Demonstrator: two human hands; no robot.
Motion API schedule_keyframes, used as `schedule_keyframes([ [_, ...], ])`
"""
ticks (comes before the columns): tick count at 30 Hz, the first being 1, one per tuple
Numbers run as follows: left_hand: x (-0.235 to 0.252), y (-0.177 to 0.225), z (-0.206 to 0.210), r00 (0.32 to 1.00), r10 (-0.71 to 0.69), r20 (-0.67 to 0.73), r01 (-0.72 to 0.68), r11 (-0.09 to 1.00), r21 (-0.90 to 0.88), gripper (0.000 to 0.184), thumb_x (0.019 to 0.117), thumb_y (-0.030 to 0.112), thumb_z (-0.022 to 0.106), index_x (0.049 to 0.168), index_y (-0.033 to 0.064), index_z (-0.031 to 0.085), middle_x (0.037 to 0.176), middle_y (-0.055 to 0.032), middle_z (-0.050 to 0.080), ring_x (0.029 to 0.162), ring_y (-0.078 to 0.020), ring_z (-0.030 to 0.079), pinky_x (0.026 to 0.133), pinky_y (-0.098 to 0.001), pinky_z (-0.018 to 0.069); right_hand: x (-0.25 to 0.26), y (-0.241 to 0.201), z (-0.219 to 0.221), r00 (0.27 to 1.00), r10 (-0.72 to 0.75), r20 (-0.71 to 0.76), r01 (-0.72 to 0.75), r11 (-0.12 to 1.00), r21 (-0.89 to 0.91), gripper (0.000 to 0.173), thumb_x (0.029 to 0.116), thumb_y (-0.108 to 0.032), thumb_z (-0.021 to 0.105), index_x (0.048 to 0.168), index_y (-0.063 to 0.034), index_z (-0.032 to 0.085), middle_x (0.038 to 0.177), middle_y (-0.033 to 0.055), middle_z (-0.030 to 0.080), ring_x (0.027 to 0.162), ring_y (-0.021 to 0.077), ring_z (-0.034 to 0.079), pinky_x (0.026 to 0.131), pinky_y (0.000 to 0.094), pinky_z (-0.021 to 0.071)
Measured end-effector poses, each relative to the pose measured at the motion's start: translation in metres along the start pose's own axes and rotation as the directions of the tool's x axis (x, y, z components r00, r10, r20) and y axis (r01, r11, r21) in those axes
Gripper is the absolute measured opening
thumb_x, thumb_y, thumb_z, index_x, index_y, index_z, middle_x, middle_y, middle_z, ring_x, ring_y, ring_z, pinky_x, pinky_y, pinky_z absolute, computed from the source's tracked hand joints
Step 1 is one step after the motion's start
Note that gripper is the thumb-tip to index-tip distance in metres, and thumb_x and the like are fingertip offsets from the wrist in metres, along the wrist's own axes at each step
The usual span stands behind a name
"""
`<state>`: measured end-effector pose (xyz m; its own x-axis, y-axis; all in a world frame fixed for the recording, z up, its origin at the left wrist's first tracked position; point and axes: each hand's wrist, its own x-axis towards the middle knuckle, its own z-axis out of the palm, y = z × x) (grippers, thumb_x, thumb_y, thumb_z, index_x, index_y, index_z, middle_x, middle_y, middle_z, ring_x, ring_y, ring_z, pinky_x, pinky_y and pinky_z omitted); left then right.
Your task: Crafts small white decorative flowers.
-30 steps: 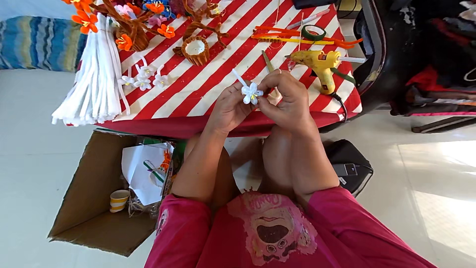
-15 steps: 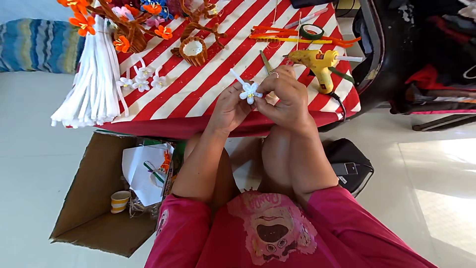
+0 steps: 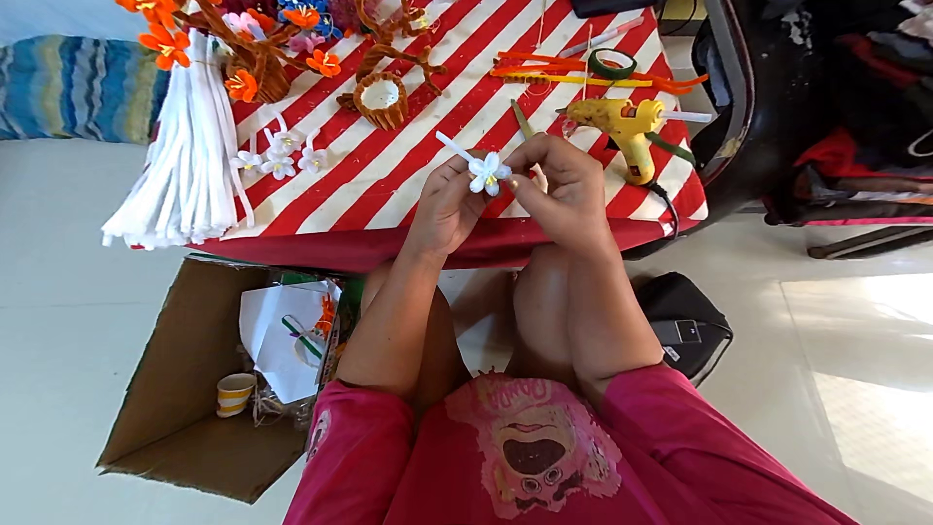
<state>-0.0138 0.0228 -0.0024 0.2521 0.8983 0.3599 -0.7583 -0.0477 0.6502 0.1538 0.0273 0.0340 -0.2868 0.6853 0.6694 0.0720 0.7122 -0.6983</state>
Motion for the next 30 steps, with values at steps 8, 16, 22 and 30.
schedule_keyframes([
  [8, 0.0016, 0.0004, 0.0014, 0.999, 0.050, -0.020, -0.047, 0.991, 0.128, 0.020, 0.1043, 0.014, 0.051, 0.104, 0.0168, 0.070, 0.100, 0.0037, 0.071, 0.093, -0.0071, 0.068, 0.087, -0.0283, 0.0569, 0.0009, -0.0028, 0.0019, 0.982, 0.189, 0.013, -0.189, 0.968, 0.164, 0.010, 0.0925, -0.001, 0.057, 0.098, -0.0013, 0.066, 0.089, -0.0025, 0.066, 0.082, -0.0008, 0.062, 0.076, 0.0181, 0.0535],
  [16, 0.0019, 0.0001, 0.0035, 0.998, 0.067, 0.001, -0.066, 0.993, 0.096, 0.022, 0.1049, 0.012, 0.050, 0.105, 0.0156, 0.071, 0.099, 0.0035, 0.072, 0.091, -0.0050, 0.068, 0.085, -0.0252, 0.0571, 0.0023, 0.0010, 0.0065, 0.998, -0.052, -0.041, 0.049, 0.997, -0.067, 0.013, 0.0879, 0.003, 0.063, 0.100, 0.0054, 0.068, 0.091, 0.0086, 0.066, 0.085, 0.0083, 0.061, 0.082, 0.0253, 0.0522],
  [22, 0.0023, -0.0011, 0.0030, 0.996, 0.084, -0.011, -0.082, 0.992, 0.096, 0.022, 0.1039, 0.010, 0.050, 0.103, 0.0161, 0.071, 0.098, 0.0033, 0.072, 0.091, -0.0054, 0.068, 0.085, -0.0252, 0.0568, 0.0026, 0.0037, 0.0080, 0.978, -0.207, -0.026, 0.189, 0.931, -0.314, 0.009, 0.0892, -0.001, 0.065, 0.096, 0.0009, 0.071, 0.087, 0.0119, 0.071, 0.086, 0.0185, 0.066, 0.096, 0.0437, 0.0450],
  [30, 0.0021, -0.0028, 0.0008, 0.995, 0.097, -0.007, -0.096, 0.991, 0.096, 0.021, 0.1040, 0.011, 0.051, 0.104, 0.0158, 0.072, 0.098, 0.0033, 0.072, 0.090, -0.0055, 0.068, 0.083, -0.0248, 0.0568, 0.0026, 0.0067, 0.0063, 0.943, -0.334, -0.007, 0.297, 0.849, -0.438, 0.006, 0.0923, -0.003, 0.067, 0.092, 0.0012, 0.071, 0.083, 0.0130, 0.071, 0.080, 0.0195, 0.067, 0.099, 0.0456, 0.0449],
])
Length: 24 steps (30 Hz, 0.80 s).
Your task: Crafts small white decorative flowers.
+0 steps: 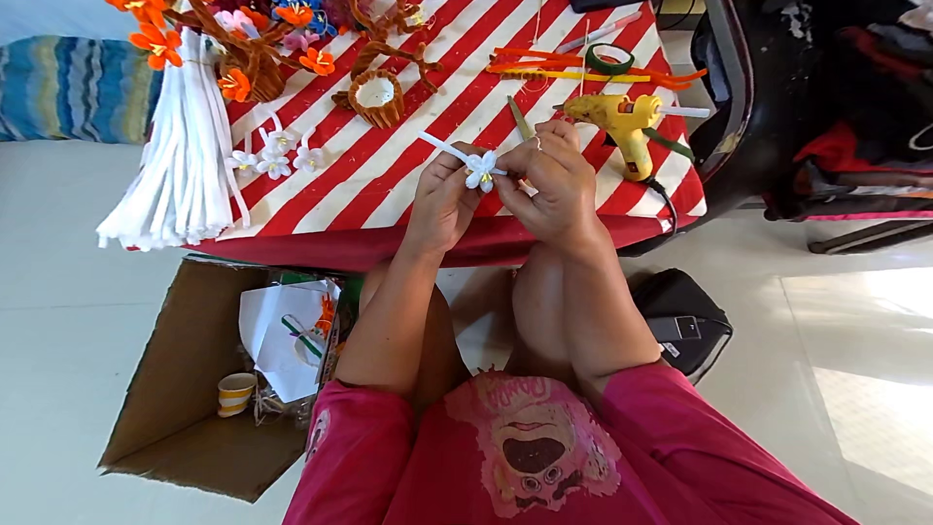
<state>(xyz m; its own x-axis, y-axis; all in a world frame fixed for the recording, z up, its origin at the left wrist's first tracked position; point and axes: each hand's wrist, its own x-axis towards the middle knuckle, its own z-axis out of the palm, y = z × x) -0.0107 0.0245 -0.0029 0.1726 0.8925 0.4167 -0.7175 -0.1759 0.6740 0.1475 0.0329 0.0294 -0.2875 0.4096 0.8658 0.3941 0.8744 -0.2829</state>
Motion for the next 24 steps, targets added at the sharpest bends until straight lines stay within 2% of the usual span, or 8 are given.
schedule_keyframes([
  [3, 0.000, -0.006, -0.009, 0.999, 0.037, 0.033, -0.036, 0.998, -0.043, 0.020, 0.1047, 0.011, 0.052, 0.108, 0.0111, 0.071, 0.101, -0.0011, 0.073, 0.095, -0.0103, 0.070, 0.087, -0.0284, 0.0575, 0.000, 0.001, -0.001, 1.000, -0.020, -0.007, 0.020, 1.000, -0.006, 0.006, 0.0923, -0.004, 0.069, 0.090, 0.0016, 0.072, 0.081, 0.0134, 0.071, 0.079, 0.0202, 0.067, 0.099, 0.0463, 0.0456],
  [7, 0.000, -0.002, 0.005, 1.000, 0.011, -0.021, -0.012, 0.999, -0.030, 0.020, 0.1037, 0.009, 0.052, 0.103, 0.0145, 0.071, 0.098, 0.0026, 0.072, 0.091, -0.0058, 0.068, 0.085, -0.0243, 0.0566, 0.000, 0.001, -0.002, 0.999, -0.027, -0.019, 0.027, 1.000, 0.001, 0.007, 0.0920, -0.004, 0.070, 0.090, 0.0023, 0.072, 0.079, 0.0138, 0.070, 0.076, 0.0209, 0.067, 0.100, 0.0471, 0.0456],
  [17, 0.000, -0.004, 0.004, 0.998, 0.053, -0.020, -0.053, 0.998, 0.021, 0.021, 0.1043, 0.009, 0.051, 0.105, 0.0165, 0.070, 0.098, 0.0044, 0.071, 0.090, -0.0044, 0.067, 0.084, -0.0234, 0.0560, -0.001, 0.001, 0.003, 0.998, 0.022, -0.055, -0.019, 0.998, 0.057, 0.005, 0.0901, -0.001, 0.069, 0.086, 0.0025, 0.071, 0.078, 0.0129, 0.070, 0.076, 0.0178, 0.067, 0.102, 0.0461, 0.0453],
  [19, 0.000, -0.004, 0.005, 0.998, 0.064, -0.026, -0.063, 0.997, 0.045, 0.022, 0.1041, 0.008, 0.050, 0.105, 0.0166, 0.070, 0.099, 0.0043, 0.071, 0.090, -0.0043, 0.067, 0.083, -0.0235, 0.0563, 0.000, -0.001, 0.003, 0.996, 0.070, -0.050, -0.064, 0.993, 0.102, 0.005, 0.0899, 0.000, 0.068, 0.086, 0.0029, 0.070, 0.078, 0.0125, 0.070, 0.077, 0.0165, 0.067, 0.103, 0.0459, 0.0449],
  [21, 0.000, -0.003, 0.005, 0.996, 0.082, -0.039, -0.078, 0.992, 0.102, 0.022, 0.1036, 0.006, 0.050, 0.105, 0.0158, 0.070, 0.099, 0.0044, 0.071, 0.090, -0.0043, 0.067, 0.082, -0.0241, 0.0567, 0.000, -0.004, 0.003, 0.985, 0.168, -0.025, -0.161, 0.970, 0.180, 0.006, 0.0896, 0.002, 0.066, 0.087, 0.0033, 0.071, 0.081, 0.0114, 0.072, 0.080, 0.0145, 0.067, 0.102, 0.0420, 0.0466],
  [24, 0.001, -0.001, 0.003, 0.990, 0.140, -0.023, -0.131, 0.964, 0.229, 0.021, 0.1040, 0.006, 0.051, 0.108, 0.0149, 0.069, 0.100, 0.0071, 0.070, 0.089, -0.0019, 0.065, 0.081, -0.0220, 0.0556, 0.001, -0.007, 0.001, 0.946, 0.322, 0.046, -0.321, 0.905, 0.278, 0.009, 0.0904, 0.001, 0.063, 0.090, 0.0026, 0.072, 0.085, 0.0079, 0.071, 0.086, 0.0098, 0.065, 0.089, 0.0304, 0.0504],
])
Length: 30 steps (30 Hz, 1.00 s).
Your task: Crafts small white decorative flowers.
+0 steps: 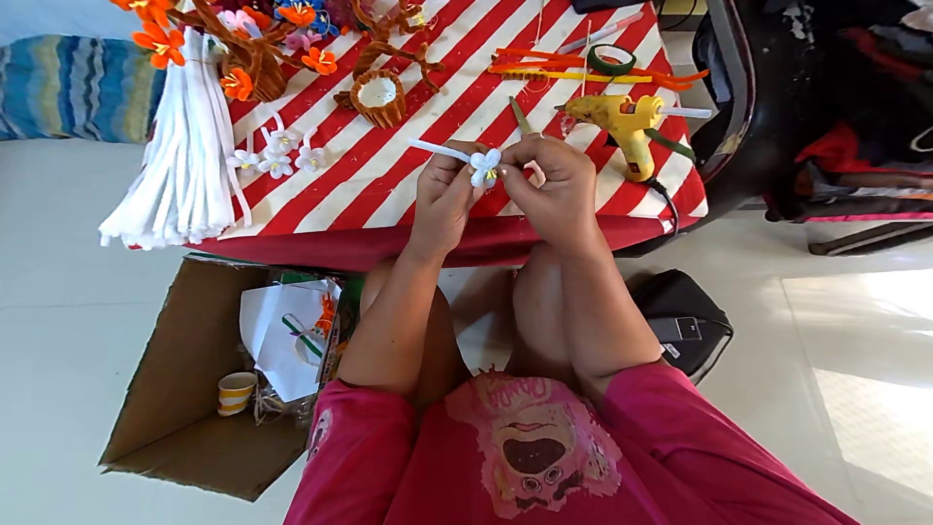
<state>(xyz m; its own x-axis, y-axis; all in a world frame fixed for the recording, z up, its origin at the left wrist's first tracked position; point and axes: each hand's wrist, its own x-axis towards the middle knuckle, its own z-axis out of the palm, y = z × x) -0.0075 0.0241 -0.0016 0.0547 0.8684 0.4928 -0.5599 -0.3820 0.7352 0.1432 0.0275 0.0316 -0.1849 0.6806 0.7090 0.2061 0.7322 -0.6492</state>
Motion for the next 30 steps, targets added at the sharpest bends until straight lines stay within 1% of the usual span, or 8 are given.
schedule_keyframes([
  [2, 0.001, -0.001, -0.001, 0.998, 0.056, 0.014, -0.057, 0.997, 0.056, 0.021, 0.1039, 0.006, 0.051, 0.109, 0.0156, 0.069, 0.103, 0.0084, 0.069, 0.091, -0.0010, 0.064, 0.082, -0.0216, 0.0553, 0.000, -0.001, 0.000, 0.997, 0.082, 0.005, -0.082, 0.995, 0.052, 0.008, 0.0908, 0.000, 0.063, 0.092, 0.0024, 0.071, 0.086, 0.0052, 0.069, 0.083, 0.0037, 0.064, 0.080, 0.0211, 0.0533],
  [4, 0.001, -0.003, -0.001, 0.994, 0.108, 0.027, -0.110, 0.992, 0.066, 0.019, 0.1036, 0.006, 0.053, 0.109, 0.0172, 0.068, 0.104, 0.0089, 0.069, 0.092, -0.0003, 0.064, 0.082, -0.0204, 0.0548, -0.001, -0.003, 0.002, 0.990, 0.140, 0.001, -0.139, 0.984, 0.114, 0.006, 0.0901, 0.000, 0.063, 0.091, 0.0020, 0.069, 0.085, 0.0029, 0.068, 0.079, 0.0005, 0.062, 0.074, 0.0173, 0.0532],
  [11, 0.001, -0.006, 0.001, 0.980, 0.196, 0.044, -0.200, 0.974, 0.103, 0.020, 0.1037, 0.004, 0.052, 0.110, 0.0182, 0.065, 0.108, 0.0096, 0.068, 0.092, 0.0016, 0.063, 0.079, -0.0182, 0.0540, -0.001, -0.008, 0.005, 0.985, 0.174, -0.019, -0.170, 0.974, 0.148, 0.006, 0.0886, 0.001, 0.061, 0.086, -0.0003, 0.066, 0.079, -0.0005, 0.064, 0.072, -0.0018, 0.058, 0.068, 0.0148, 0.0498],
  [20, -0.002, -0.008, 0.002, 0.962, 0.267, 0.062, -0.274, 0.934, 0.230, 0.017, 0.1034, 0.006, 0.054, 0.112, 0.0165, 0.065, 0.111, 0.0095, 0.066, 0.098, 0.0007, 0.063, 0.084, -0.0200, 0.0547, -0.002, -0.011, 0.010, 0.973, 0.231, -0.011, -0.224, 0.955, 0.197, 0.008, 0.0880, 0.001, 0.058, 0.082, -0.0047, 0.060, 0.072, -0.0055, 0.057, 0.061, -0.0047, 0.051, 0.056, 0.0117, 0.0429],
  [23, -0.006, -0.005, 0.005, 0.961, 0.269, 0.066, -0.276, 0.912, 0.305, 0.016, 0.1043, 0.006, 0.053, 0.112, 0.0158, 0.062, 0.112, 0.0094, 0.063, 0.098, 0.0027, 0.061, 0.085, -0.0159, 0.0530, -0.002, -0.012, 0.010, 0.971, 0.238, -0.010, -0.231, 0.950, 0.209, 0.009, 0.0872, 0.001, 0.057, 0.081, -0.0052, 0.059, 0.071, -0.0055, 0.057, 0.061, -0.0044, 0.051, 0.056, 0.0121, 0.0424],
  [25, -0.003, -0.010, 0.002, 0.953, 0.296, 0.059, -0.300, 0.914, 0.272, 0.018, 0.1034, 0.005, 0.053, 0.113, 0.0163, 0.064, 0.112, 0.0101, 0.066, 0.098, 0.0009, 0.063, 0.084, -0.0199, 0.0548, -0.002, -0.010, 0.010, 0.971, 0.239, -0.014, -0.231, 0.951, 0.206, 0.008, 0.0886, 0.002, 0.058, 0.084, -0.0039, 0.061, 0.073, -0.0049, 0.058, 0.063, -0.0046, 0.053, 0.058, 0.0117, 0.0442],
  [28, 0.000, -0.010, 0.001, 0.969, 0.243, -0.040, -0.233, 0.957, 0.174, 0.020, 0.1029, 0.007, 0.054, 0.110, 0.0203, 0.066, 0.106, 0.0109, 0.069, 0.096, 0.0000, 0.064, 0.085, -0.0221, 0.0551, -0.001, -0.008, 0.010, 0.968, 0.250, -0.003, -0.242, 0.939, 0.246, 0.006, 0.0947, 0.001, 0.059, 0.095, 0.0013, 0.065, 0.083, -0.0009, 0.065, 0.074, -0.0016, 0.061, 0.070, 0.0152, 0.0525],
  [30, 0.002, -0.010, 0.001, 0.971, 0.211, -0.111, -0.201, 0.975, 0.097, 0.019, 0.1028, 0.006, 0.053, 0.108, 0.0193, 0.066, 0.103, 0.0083, 0.069, 0.095, -0.0033, 0.065, 0.086, -0.0257, 0.0560, -0.001, -0.006, 0.009, 0.957, 0.289, 0.038, -0.288, 0.917, 0.277, 0.009, 0.0984, -0.002, 0.055, 0.099, 0.0007, 0.064, 0.083, -0.0012, 0.064, 0.075, 0.0003, 0.061, 0.071, 0.0176, 0.0537],
])
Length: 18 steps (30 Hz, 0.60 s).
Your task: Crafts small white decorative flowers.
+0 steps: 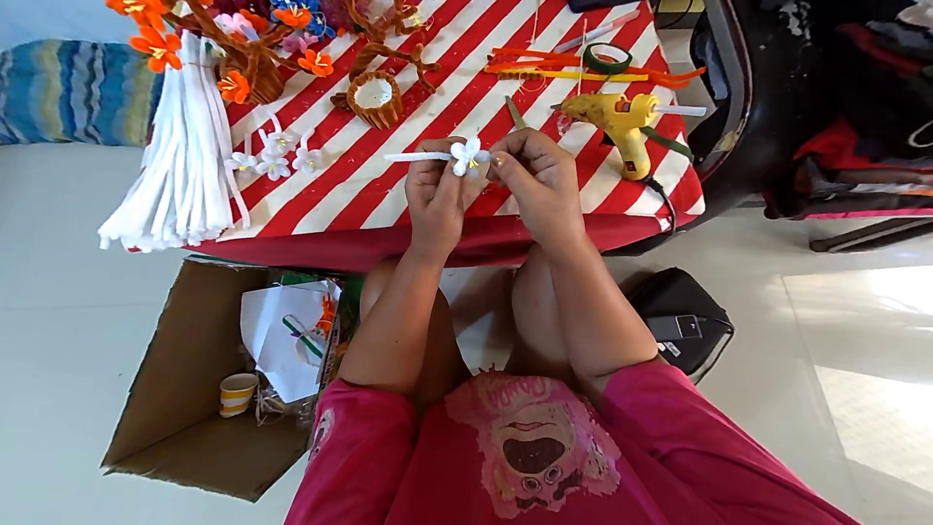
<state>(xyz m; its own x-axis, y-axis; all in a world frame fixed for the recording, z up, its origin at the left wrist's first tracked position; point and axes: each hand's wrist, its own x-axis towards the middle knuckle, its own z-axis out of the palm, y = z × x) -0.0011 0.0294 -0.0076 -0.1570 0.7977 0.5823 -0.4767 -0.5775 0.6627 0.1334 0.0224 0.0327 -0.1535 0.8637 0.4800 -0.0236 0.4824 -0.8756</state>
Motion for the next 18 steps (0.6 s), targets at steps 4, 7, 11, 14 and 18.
schedule_keyframes([
  [4, 0.002, 0.000, -0.002, 0.999, 0.002, -0.033, -0.002, 1.000, -0.009, 0.020, 0.1024, 0.005, 0.053, 0.108, 0.0199, 0.065, 0.102, 0.0080, 0.070, 0.094, -0.0038, 0.067, 0.085, -0.0264, 0.0571, 0.000, -0.002, 0.001, 0.976, 0.171, 0.137, -0.180, 0.982, 0.053, 0.008, 0.0973, -0.007, 0.060, 0.091, -0.0045, 0.064, 0.075, -0.0047, 0.062, 0.066, -0.0003, 0.059, 0.064, 0.0170, 0.0522],
  [7, 0.000, 0.000, 0.000, 1.000, 0.025, -0.001, -0.025, 0.999, 0.026, 0.020, 0.1021, 0.004, 0.054, 0.109, 0.0183, 0.065, 0.104, 0.0084, 0.070, 0.091, -0.0013, 0.066, 0.079, -0.0223, 0.0571, -0.001, -0.004, 0.007, 0.964, 0.222, 0.144, -0.242, 0.959, 0.147, 0.003, 0.0958, -0.004, 0.062, 0.094, -0.0045, 0.065, 0.077, -0.0053, 0.064, 0.068, -0.0003, 0.062, 0.066, 0.0176, 0.0537],
  [11, -0.002, 0.001, 0.000, 0.999, -0.033, 0.038, 0.031, 0.998, 0.061, 0.021, 0.1043, 0.003, 0.048, 0.112, 0.0148, 0.064, 0.104, 0.0082, 0.068, 0.093, -0.0024, 0.066, 0.084, -0.0244, 0.0569, -0.002, -0.002, 0.008, 0.974, 0.214, 0.072, -0.224, 0.954, 0.199, 0.006, 0.0960, -0.001, 0.061, 0.094, -0.0052, 0.064, 0.077, -0.0056, 0.065, 0.068, 0.0004, 0.061, 0.067, 0.0185, 0.0545],
  [14, -0.001, 0.004, -0.001, 0.985, -0.166, 0.053, 0.162, 0.984, 0.071, 0.020, 0.1061, 0.006, 0.045, 0.111, 0.0138, 0.063, 0.102, 0.0074, 0.067, 0.094, -0.0044, 0.065, 0.086, -0.0275, 0.0571, 0.001, 0.000, 0.001, 0.978, 0.203, 0.052, -0.209, 0.963, 0.167, 0.008, 0.0963, -0.001, 0.060, 0.092, -0.0066, 0.064, 0.077, -0.0063, 0.065, 0.069, -0.0001, 0.062, 0.068, 0.0184, 0.0551],
  [18, 0.002, 0.015, -0.001, 0.880, -0.473, 0.050, 0.475, 0.873, -0.106, 0.020, 0.1042, 0.006, 0.046, 0.108, 0.0132, 0.064, 0.101, 0.0010, 0.072, 0.094, -0.0104, 0.070, 0.090, -0.0328, 0.0587, 0.004, 0.001, -0.008, 0.986, 0.162, 0.043, -0.166, 0.981, 0.100, 0.009, 0.0975, -0.003, 0.058, 0.091, -0.0063, 0.064, 0.076, -0.0062, 0.063, 0.069, -0.0002, 0.061, 0.068, 0.0180, 0.0541],
])
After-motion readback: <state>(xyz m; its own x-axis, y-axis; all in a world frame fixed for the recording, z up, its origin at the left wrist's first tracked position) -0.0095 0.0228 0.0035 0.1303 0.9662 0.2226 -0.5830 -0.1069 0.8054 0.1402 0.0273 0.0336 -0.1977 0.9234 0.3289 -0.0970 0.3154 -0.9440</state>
